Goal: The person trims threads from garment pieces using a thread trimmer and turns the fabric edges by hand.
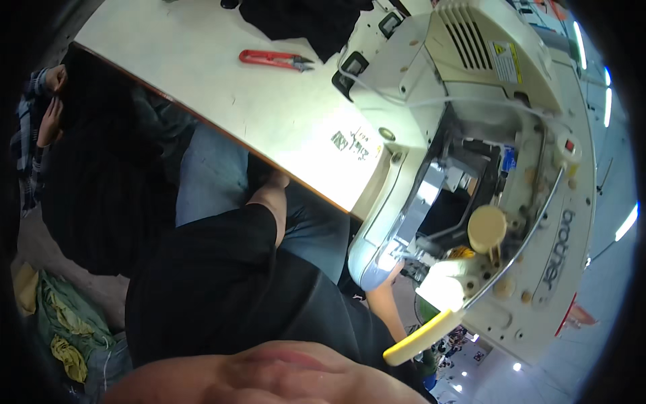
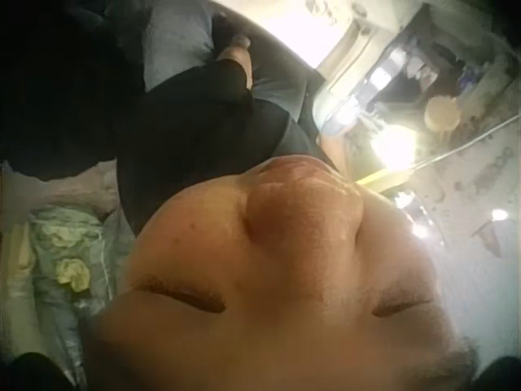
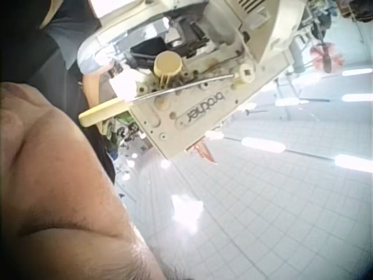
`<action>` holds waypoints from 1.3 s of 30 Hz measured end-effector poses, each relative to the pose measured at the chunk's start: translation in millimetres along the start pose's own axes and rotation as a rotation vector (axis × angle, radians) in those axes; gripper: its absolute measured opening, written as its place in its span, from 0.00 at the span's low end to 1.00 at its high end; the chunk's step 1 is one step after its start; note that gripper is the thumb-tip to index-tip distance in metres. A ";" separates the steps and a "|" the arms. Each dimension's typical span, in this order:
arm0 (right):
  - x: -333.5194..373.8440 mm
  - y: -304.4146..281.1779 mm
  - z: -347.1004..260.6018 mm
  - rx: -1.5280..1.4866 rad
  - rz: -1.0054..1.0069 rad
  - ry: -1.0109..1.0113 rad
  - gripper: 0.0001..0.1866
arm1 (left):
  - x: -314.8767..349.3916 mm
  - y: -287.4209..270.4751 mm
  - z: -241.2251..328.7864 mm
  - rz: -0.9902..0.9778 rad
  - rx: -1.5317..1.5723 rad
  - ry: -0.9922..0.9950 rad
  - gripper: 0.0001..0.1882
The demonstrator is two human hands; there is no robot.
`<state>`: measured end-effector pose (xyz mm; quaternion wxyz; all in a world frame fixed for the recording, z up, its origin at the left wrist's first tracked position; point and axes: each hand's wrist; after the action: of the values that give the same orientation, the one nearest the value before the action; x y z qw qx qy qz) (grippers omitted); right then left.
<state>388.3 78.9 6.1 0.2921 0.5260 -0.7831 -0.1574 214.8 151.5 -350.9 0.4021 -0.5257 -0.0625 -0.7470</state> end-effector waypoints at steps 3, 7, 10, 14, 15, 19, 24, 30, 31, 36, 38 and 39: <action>36.5 7.4 -8.5 0.210 0.119 -0.059 0.17 | 23.7 6.2 -35.1 -0.038 0.003 -0.053 0.21; 95.9 13.4 -37.4 0.578 0.300 -0.208 0.17 | 27.9 7.4 -39.9 -0.067 -0.007 -0.049 0.20; 130.9 16.5 -55.1 0.861 0.436 -0.303 0.17 | 26.1 9.1 -41.4 -0.074 -0.012 -0.043 0.20; 169.4 24.9 -68.5 1.147 0.577 -0.370 0.16 | 21.0 5.2 -32.5 -0.088 -0.014 -0.020 0.20; 174.1 27.1 -70.3 1.203 0.595 -0.370 0.16 | 20.8 5.0 -32.4 -0.092 -0.018 -0.021 0.20; 166.6 24.7 -65.5 1.368 0.623 -0.366 0.16 | 20.0 4.3 -31.6 -0.102 -0.025 -0.014 0.20; 122.7 10.7 -47.0 1.541 0.554 -0.329 0.16 | 18.3 6.2 -36.8 -0.115 -0.048 -0.013 0.19; 64.6 -6.8 -23.1 1.694 0.376 -0.333 0.15 | 12.0 -0.1 -39.5 -0.118 -0.082 -0.006 0.19; 53.6 -8.0 -20.4 1.710 0.346 -0.348 0.15 | 9.5 -4.9 -36.8 -0.112 -0.093 0.003 0.19; 9.6 -15.5 -1.9 1.756 0.173 -0.479 0.15 | -6.5 -26.5 -25.9 -0.107 -0.185 0.070 0.19; -0.8 -18.6 4.6 1.768 0.114 -0.548 0.15 | -27.4 -43.5 -6.0 -0.133 -0.294 0.157 0.19; -4.9 -21.2 9.2 1.771 0.086 -0.577 0.15 | -37.5 -52.7 2.0 -0.170 -0.372 0.215 0.19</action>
<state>399.5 74.4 -14.2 -0.4157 0.4684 -0.6788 0.3835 185.8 207.9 -364.0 0.2383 -0.5010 0.0752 -0.8286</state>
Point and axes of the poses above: each hand's wrist, its own x-axis away from the middle knuckle, its own y-axis out of the palm, z = x × y
